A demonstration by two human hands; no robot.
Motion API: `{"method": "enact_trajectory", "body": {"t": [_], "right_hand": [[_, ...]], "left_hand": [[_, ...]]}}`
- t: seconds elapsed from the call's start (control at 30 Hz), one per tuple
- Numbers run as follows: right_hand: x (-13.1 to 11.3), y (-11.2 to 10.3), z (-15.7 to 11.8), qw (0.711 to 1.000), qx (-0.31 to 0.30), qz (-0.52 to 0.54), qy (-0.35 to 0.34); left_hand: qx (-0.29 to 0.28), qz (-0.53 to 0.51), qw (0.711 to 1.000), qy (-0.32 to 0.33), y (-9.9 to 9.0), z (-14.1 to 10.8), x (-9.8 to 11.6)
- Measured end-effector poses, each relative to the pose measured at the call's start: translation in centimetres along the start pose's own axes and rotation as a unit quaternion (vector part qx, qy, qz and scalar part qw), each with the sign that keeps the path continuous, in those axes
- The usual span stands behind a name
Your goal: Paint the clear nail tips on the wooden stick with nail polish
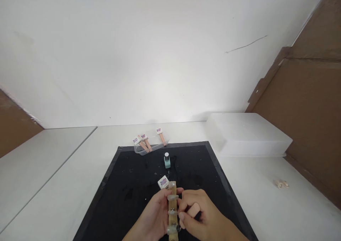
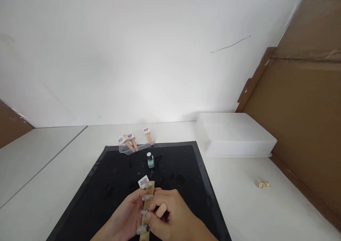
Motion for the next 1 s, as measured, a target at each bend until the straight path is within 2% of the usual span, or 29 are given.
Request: {"method": "enact_trajectory", "body": {"t": [1.0], "right_hand": [[0.07,0.30,-0.07,1.000,-0.016,-0.024,0.005]], "left_hand": [[0.024,0.003,1.000,-0.003,0.40,-0.13,0.08]]}}
Point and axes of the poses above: each hand's wrist, its own z-axis towards the middle knuckle, its own y-axis out of the palm, x = y × z, the point moved 2 cm from there along z, towards the middle knuckle, and after that the axes turned 9 degrees about x, right-handed, at the moved point
